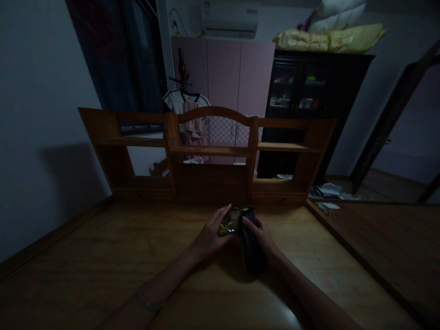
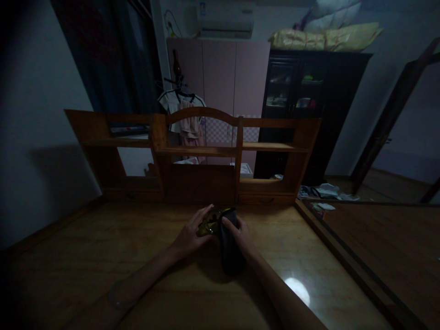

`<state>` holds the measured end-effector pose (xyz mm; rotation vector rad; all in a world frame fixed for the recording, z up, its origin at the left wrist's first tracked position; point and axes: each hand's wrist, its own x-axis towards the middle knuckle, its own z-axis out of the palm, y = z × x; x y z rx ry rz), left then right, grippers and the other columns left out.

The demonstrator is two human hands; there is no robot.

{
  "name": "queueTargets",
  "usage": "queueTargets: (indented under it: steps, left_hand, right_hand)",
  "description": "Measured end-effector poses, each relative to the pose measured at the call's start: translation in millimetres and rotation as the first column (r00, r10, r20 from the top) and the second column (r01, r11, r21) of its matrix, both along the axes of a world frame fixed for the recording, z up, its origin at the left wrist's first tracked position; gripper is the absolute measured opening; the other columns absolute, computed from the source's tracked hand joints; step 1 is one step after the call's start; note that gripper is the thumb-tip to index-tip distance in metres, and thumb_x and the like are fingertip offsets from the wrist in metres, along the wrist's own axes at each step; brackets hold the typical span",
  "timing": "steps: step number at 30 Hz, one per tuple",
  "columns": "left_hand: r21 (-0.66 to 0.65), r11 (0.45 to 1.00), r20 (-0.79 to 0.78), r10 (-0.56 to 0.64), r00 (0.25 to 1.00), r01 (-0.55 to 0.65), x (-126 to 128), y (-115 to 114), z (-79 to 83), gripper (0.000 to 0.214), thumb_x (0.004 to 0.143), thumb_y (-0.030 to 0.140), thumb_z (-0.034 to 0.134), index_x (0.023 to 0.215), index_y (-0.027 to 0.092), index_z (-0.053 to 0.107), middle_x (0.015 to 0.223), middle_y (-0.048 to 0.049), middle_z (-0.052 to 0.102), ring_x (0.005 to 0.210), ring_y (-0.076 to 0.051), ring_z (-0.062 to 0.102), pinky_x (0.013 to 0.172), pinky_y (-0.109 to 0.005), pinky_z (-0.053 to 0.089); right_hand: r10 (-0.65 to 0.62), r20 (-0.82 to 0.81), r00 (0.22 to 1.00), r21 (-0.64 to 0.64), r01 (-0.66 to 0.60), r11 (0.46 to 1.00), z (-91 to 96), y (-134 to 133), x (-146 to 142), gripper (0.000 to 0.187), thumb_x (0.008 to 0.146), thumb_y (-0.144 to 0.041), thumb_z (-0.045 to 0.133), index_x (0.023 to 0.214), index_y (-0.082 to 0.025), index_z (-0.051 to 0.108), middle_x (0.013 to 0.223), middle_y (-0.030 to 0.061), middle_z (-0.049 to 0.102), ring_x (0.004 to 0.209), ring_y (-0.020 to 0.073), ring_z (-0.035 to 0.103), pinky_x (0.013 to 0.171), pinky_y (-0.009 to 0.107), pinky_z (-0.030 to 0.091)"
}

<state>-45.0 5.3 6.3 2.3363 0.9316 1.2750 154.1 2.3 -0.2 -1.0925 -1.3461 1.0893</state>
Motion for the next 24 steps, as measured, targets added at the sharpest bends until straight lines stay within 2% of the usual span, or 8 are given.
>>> queueTargets:
  steps: [15, 24]
  left_hand:
    - [-0.029, 1.000, -0.007, -0.010, 1.000, 0.009, -0.4, -1.8, 0.6, 0.082, 0.079, 0.022, 0.067, 0.145, 0.030, 0.020, 0.146, -0.0053, 0.036, 0.135, -0.024, 0.034, 0.113, -0.043, 0.031]
    - [-0.061, 0.997, -0.001, -0.038, 0.999, 0.038, -1.2, 2.2, -3.4, 0.079, 0.081, 0.022, 0.065, 0.146, 0.030, 0.020, 0.148, -0.0041, 0.033, 0.137, -0.023, 0.030, 0.114, -0.041, 0.027]
  right_hand:
    - [-0.053, -0.001, 0.999, 0.049, 0.053, 0.997, -7.8, 4.3, -1.3, 0.040, 0.076, -0.052, 0.065, 0.096, -0.018, 0.069, 0.092, 0.0052, 0.071, 0.083, 0.0231, 0.063, 0.070, 0.030, 0.048]
    - [-0.054, -0.012, 0.998, 0.048, 0.055, 0.997, -4.8, 3.4, -1.5, 0.041, 0.076, -0.053, 0.064, 0.095, -0.017, 0.069, 0.088, 0.0047, 0.071, 0.079, 0.0220, 0.063, 0.067, 0.028, 0.047]
